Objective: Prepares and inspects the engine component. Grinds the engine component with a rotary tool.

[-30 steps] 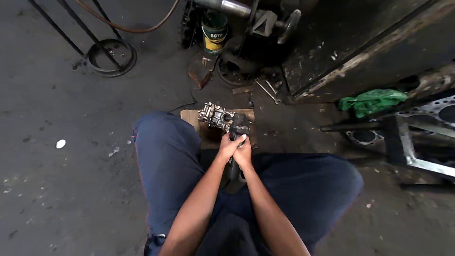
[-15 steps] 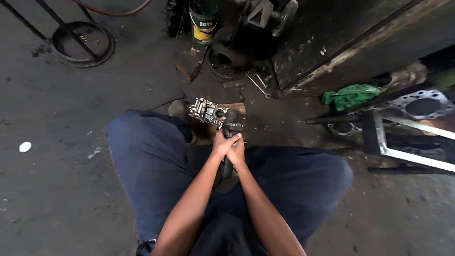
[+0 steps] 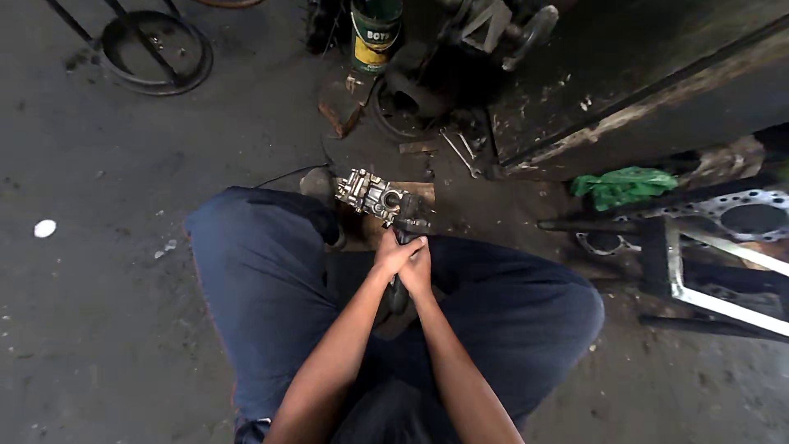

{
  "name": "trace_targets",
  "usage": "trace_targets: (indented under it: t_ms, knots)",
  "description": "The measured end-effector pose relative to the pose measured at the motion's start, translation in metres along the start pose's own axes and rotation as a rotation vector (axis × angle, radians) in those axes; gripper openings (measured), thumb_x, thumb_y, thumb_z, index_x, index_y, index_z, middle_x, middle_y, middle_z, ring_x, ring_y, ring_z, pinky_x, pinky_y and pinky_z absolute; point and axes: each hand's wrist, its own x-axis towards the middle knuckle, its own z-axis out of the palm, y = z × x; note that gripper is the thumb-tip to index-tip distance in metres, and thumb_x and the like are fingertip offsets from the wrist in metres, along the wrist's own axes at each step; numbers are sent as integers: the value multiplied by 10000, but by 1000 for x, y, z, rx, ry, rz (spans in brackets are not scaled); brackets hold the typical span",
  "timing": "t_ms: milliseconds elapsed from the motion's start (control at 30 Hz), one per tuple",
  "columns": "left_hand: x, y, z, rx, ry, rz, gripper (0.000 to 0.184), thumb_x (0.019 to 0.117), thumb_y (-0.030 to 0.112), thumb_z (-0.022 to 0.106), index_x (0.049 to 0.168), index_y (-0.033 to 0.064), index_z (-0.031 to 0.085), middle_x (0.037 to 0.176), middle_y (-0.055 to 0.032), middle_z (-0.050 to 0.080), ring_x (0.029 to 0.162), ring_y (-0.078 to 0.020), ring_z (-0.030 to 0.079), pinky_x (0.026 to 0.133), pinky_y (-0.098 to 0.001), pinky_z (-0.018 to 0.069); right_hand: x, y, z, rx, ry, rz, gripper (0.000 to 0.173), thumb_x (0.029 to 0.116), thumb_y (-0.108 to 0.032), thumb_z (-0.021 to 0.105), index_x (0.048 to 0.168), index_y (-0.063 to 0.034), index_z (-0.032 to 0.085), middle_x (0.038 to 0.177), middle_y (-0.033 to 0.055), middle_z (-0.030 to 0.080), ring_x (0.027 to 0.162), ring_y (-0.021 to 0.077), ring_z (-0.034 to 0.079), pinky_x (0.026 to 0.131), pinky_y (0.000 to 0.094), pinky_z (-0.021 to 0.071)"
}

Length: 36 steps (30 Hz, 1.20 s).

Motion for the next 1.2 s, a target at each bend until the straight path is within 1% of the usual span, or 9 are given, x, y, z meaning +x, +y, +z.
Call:
trace_targets:
  t_ms: [133,333,433,533,600,700,933,1033,1200]
  knots:
    - [0,-1,0,-3,-5,3,641,836,311,843,1333,10,573,1182,-112,715,1110,-158,692,1014,-372,566,-3,-4,-1,-36,8,17,639,867,-216,742,1403,3,471,1131,126,702,1044,169,693,935,403,580]
    - [-9,2,7,-13,-48,19,675,840,324,838,1356,2,547,1191,-110,710,1111,-154,690,1014,-366,566,-11,-11,-13,-69,37,26,610,881,-235,733,1387,-4,481,1092,109,708,1011,155,701,908,394,587]
    - [-11,3,8,-27,-43,31,699,835,306,846,1375,-8,532,1223,-123,698,1147,-159,676,1040,-362,552,-12,-9,-14,-69,41,3,638,874,-242,732,1397,22,477,1124,138,701,1044,182,691,936,413,575]
    - [-12,5,7,-27,-47,38,664,840,298,843,1354,-3,547,1202,-115,708,1127,-154,685,1027,-362,560,-12,-7,-13,-66,47,-28,665,857,-254,738,1402,18,473,1135,128,697,1048,169,689,936,405,576]
    - [-13,7,7,-33,-49,44,637,845,281,838,1341,-3,557,1189,-114,710,1111,-149,689,1017,-355,563,-12,-8,-12,-66,59,-33,644,852,-250,733,1387,10,487,1107,122,701,1022,167,692,909,407,581]
    - [-14,10,7,-29,-51,51,636,845,276,835,1342,-2,552,1187,-110,709,1108,-143,689,1015,-348,563,-13,-9,-14,-63,60,-39,619,860,-240,727,1375,11,492,1104,118,699,1019,157,691,906,393,581]
    - [-12,5,9,11,0,61,614,833,327,842,1300,17,591,1130,-90,728,1067,-140,703,992,-363,575,-9,-4,-13,-7,24,-70,606,857,-245,743,1351,9,502,1088,90,706,1006,113,694,908,345,588]
    - [-12,3,10,16,26,48,641,827,350,844,1314,24,587,1137,-88,728,1076,-146,701,991,-372,577,-8,-6,-16,3,-4,-52,607,861,-255,740,1355,7,504,1091,81,706,1012,100,692,915,328,585]
    - [-17,4,15,5,26,6,669,833,374,839,1342,32,572,1164,-94,720,1096,-153,695,1004,-389,572,-9,-13,-26,-57,-44,-1,590,890,-216,727,1382,3,488,1098,92,706,1012,113,695,915,342,588]
